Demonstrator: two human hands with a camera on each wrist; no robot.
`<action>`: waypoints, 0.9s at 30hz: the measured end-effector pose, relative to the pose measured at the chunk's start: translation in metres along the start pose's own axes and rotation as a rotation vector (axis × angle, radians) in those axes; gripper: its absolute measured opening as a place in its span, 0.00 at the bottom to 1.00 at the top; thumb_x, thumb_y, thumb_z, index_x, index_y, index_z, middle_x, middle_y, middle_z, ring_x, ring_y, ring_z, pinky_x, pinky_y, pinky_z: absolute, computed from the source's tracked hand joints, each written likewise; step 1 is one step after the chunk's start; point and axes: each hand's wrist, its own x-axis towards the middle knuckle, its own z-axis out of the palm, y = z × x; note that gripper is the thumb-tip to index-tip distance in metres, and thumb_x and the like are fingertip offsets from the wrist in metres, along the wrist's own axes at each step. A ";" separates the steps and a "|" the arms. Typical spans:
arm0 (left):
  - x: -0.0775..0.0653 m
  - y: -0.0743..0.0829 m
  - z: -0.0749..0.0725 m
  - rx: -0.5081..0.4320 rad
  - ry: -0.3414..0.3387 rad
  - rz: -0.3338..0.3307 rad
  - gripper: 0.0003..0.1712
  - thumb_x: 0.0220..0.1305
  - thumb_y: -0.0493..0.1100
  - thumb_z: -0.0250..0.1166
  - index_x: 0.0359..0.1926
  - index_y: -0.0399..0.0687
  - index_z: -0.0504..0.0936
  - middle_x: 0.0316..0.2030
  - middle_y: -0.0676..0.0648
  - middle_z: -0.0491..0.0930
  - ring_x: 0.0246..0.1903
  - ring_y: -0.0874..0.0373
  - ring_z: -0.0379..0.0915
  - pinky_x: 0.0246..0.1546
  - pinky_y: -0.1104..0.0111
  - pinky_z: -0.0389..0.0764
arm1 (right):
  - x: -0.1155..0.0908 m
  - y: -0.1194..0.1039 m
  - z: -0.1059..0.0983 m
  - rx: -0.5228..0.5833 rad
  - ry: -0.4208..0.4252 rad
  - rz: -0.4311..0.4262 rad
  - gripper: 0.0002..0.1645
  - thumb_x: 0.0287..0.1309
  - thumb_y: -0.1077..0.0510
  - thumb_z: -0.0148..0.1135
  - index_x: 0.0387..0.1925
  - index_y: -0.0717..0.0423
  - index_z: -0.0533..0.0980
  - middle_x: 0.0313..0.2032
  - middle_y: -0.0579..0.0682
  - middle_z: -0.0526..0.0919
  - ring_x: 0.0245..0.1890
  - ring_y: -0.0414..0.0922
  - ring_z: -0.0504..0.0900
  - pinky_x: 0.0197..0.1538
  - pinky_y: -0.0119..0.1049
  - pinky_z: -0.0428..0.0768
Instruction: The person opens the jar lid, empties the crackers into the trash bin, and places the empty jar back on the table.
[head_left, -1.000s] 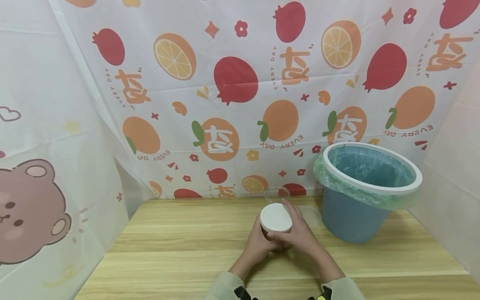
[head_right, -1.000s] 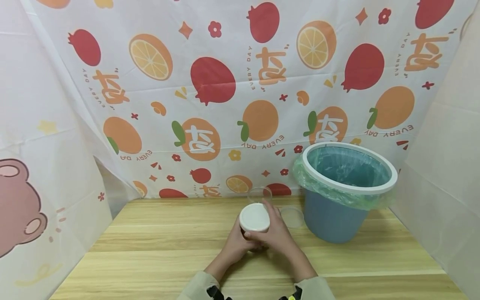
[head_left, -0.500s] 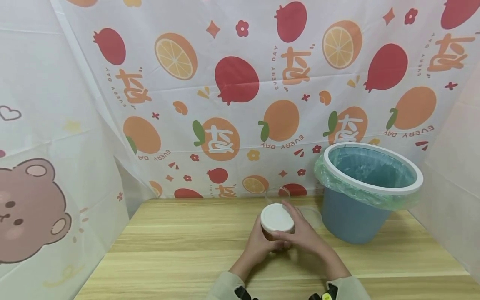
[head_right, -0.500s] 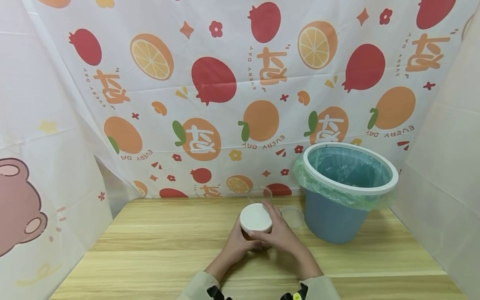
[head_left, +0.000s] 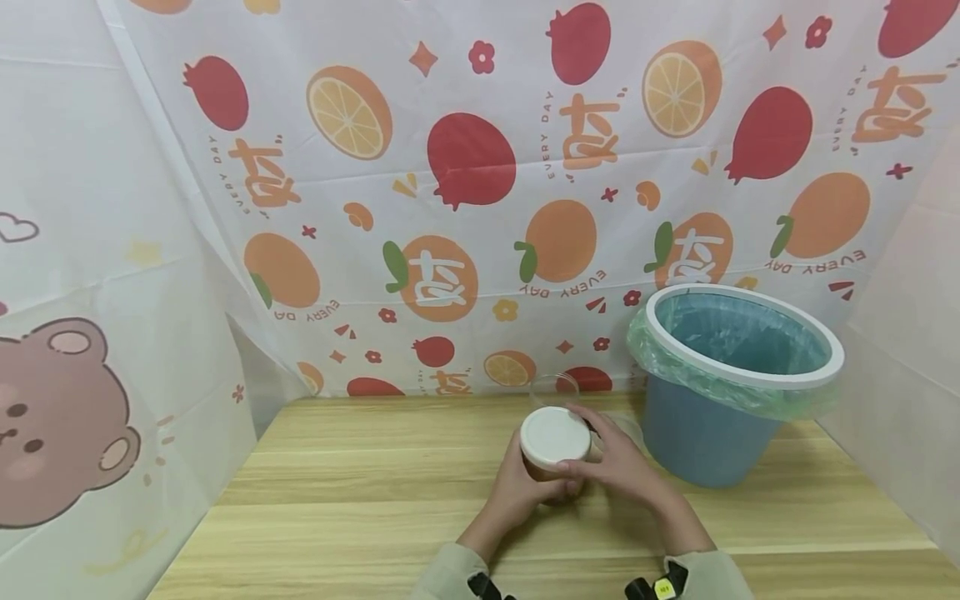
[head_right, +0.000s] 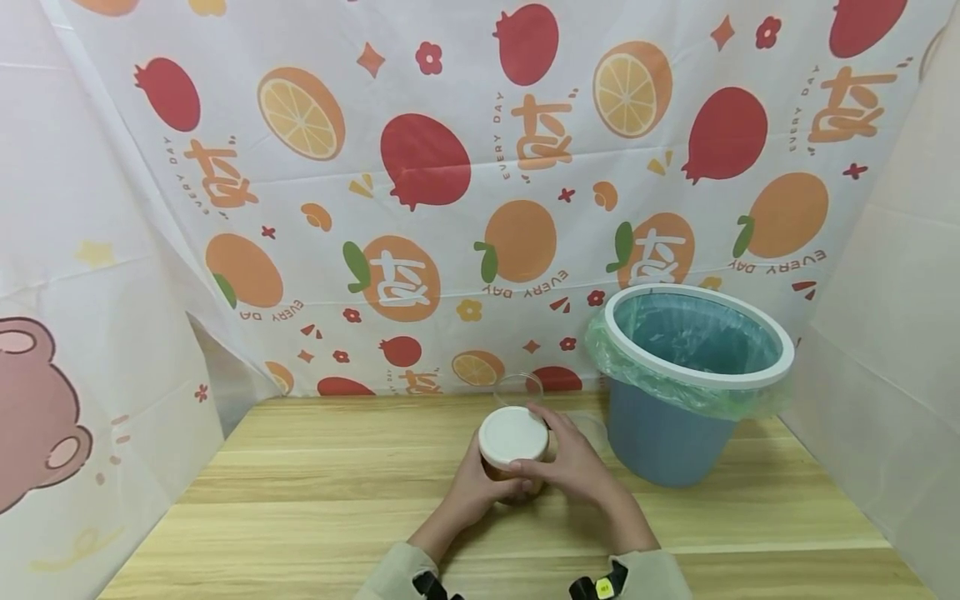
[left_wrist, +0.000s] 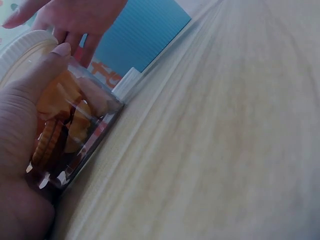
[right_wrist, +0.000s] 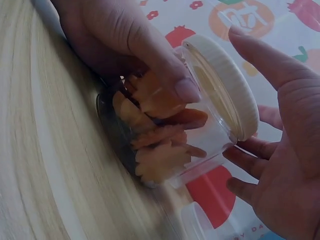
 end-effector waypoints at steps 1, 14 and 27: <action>0.000 0.000 0.000 0.000 0.002 -0.002 0.58 0.48 0.44 0.82 0.75 0.57 0.58 0.69 0.49 0.68 0.67 0.54 0.65 0.67 0.70 0.68 | 0.000 0.001 0.000 -0.002 0.008 -0.008 0.56 0.49 0.37 0.77 0.76 0.45 0.61 0.73 0.56 0.67 0.72 0.60 0.66 0.69 0.65 0.67; 0.001 -0.004 0.001 -0.006 0.006 -0.009 0.59 0.47 0.42 0.83 0.75 0.58 0.58 0.69 0.49 0.68 0.68 0.53 0.65 0.67 0.68 0.68 | 0.001 0.011 -0.010 0.008 0.056 -0.029 0.53 0.43 0.41 0.82 0.69 0.50 0.70 0.54 0.50 0.78 0.57 0.49 0.75 0.67 0.59 0.73; 0.001 -0.004 0.001 0.012 0.001 -0.004 0.58 0.48 0.42 0.81 0.76 0.56 0.57 0.69 0.48 0.68 0.68 0.53 0.65 0.67 0.69 0.68 | 0.002 0.010 -0.001 0.026 0.073 -0.016 0.55 0.41 0.42 0.83 0.70 0.51 0.69 0.61 0.55 0.74 0.63 0.54 0.73 0.68 0.60 0.72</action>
